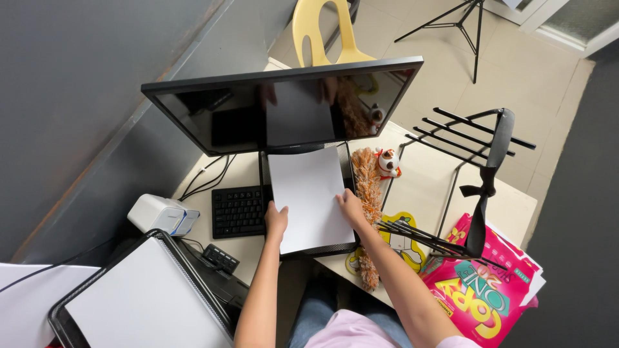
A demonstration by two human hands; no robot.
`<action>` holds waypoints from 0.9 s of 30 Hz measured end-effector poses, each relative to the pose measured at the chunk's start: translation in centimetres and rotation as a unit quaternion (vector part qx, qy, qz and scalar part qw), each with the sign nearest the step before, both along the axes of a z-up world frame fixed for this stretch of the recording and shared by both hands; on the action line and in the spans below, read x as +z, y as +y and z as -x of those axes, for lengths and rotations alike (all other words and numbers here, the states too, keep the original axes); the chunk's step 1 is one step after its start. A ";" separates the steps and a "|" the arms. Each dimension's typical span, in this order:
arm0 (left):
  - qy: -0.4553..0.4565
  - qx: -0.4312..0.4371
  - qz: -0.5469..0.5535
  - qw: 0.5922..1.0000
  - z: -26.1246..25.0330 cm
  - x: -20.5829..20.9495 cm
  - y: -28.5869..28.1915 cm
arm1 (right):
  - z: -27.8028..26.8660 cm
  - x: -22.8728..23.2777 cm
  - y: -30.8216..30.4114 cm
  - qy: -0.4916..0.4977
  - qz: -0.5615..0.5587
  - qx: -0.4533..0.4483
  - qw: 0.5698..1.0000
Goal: The person organizes office supplies by sorting through stacks of paper and photo paper packages. They place loose sheets into a black wire mesh tray and arrange the paper packages on a desk and a nearby chair. The person also moves a black metal rack and places the filled tray onto it.
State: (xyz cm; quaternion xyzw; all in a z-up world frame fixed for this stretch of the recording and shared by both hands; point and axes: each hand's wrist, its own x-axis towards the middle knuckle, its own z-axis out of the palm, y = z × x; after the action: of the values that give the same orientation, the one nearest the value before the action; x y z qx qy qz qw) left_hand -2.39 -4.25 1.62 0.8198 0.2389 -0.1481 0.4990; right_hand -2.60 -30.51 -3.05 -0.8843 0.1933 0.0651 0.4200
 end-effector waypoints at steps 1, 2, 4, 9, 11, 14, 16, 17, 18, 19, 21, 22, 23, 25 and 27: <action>0.000 0.002 0.000 1.000 -0.5 1.0 -0.3 | -0.4 0.0 0.0 0.000 0.000 0.002 1.000; 0.006 0.006 0.007 1.000 -0.9 1.9 -0.5 | -0.8 -0.1 -0.1 -0.001 0.008 -0.005 1.000; 0.015 0.011 0.013 1.000 -1.4 2.9 -0.6 | -1.3 0.0 -0.1 0.000 0.016 -0.011 1.000; 0.010 0.019 0.024 0.999 -1.9 1.7 -0.2 | -1.2 -0.7 -0.3 -0.018 0.003 -0.040 0.999; 0.002 0.020 0.019 1.000 -1.9 1.3 -0.1 | -0.9 0.1 -0.4 -0.029 -0.017 -0.043 0.999; -0.017 0.022 0.011 1.000 -2.1 1.7 -0.2 | -0.5 2.2 -0.1 -0.041 -0.045 -0.047 0.997; -0.026 0.020 0.007 0.999 -2.1 1.9 -0.3 | -0.1 2.7 0.0 -0.040 -0.052 -0.049 0.997; -0.040 0.020 0.006 0.999 -2.2 2.0 -0.3 | -0.1 2.6 0.1 -0.046 -0.062 -0.052 0.996; -0.054 0.020 0.005 0.998 -2.4 2.1 -0.4 | -0.2 2.4 0.1 -0.053 -0.071 -0.055 0.995; -0.054 0.020 0.005 0.998 -2.6 1.1 -0.3 | -0.1 3.0 0.2 -0.052 -0.071 -0.055 0.995; -0.081 0.020 -0.005 0.996 -2.9 -0.9 0.0 | -0.1 4.3 0.6 -0.044 -0.092 -0.069 0.992; -0.081 0.020 -0.005 0.997 -3.0 -1.1 0.1 | 0.0 4.4 0.6 -0.044 -0.092 -0.069 0.992; -0.086 0.017 -0.011 0.996 -3.1 -1.3 0.1 | 0.0 4.5 0.7 -0.056 -0.104 -0.071 0.990; -0.090 0.014 -0.016 0.996 -3.3 -2.2 0.3 | 0.1 5.0 0.8 -0.067 -0.116 -0.072 0.988; -0.100 -0.021 -0.056 0.993 -3.3 -3.5 0.5 | 0.3 5.6 1.1 -0.107 -0.079 -0.075 0.988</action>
State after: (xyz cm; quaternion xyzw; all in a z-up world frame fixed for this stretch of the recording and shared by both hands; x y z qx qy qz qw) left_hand 0.95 -3.79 -1.87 0.8618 0.1783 -0.0625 0.4707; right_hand -2.87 -29.43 2.57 -0.8334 0.2078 -0.0467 0.5101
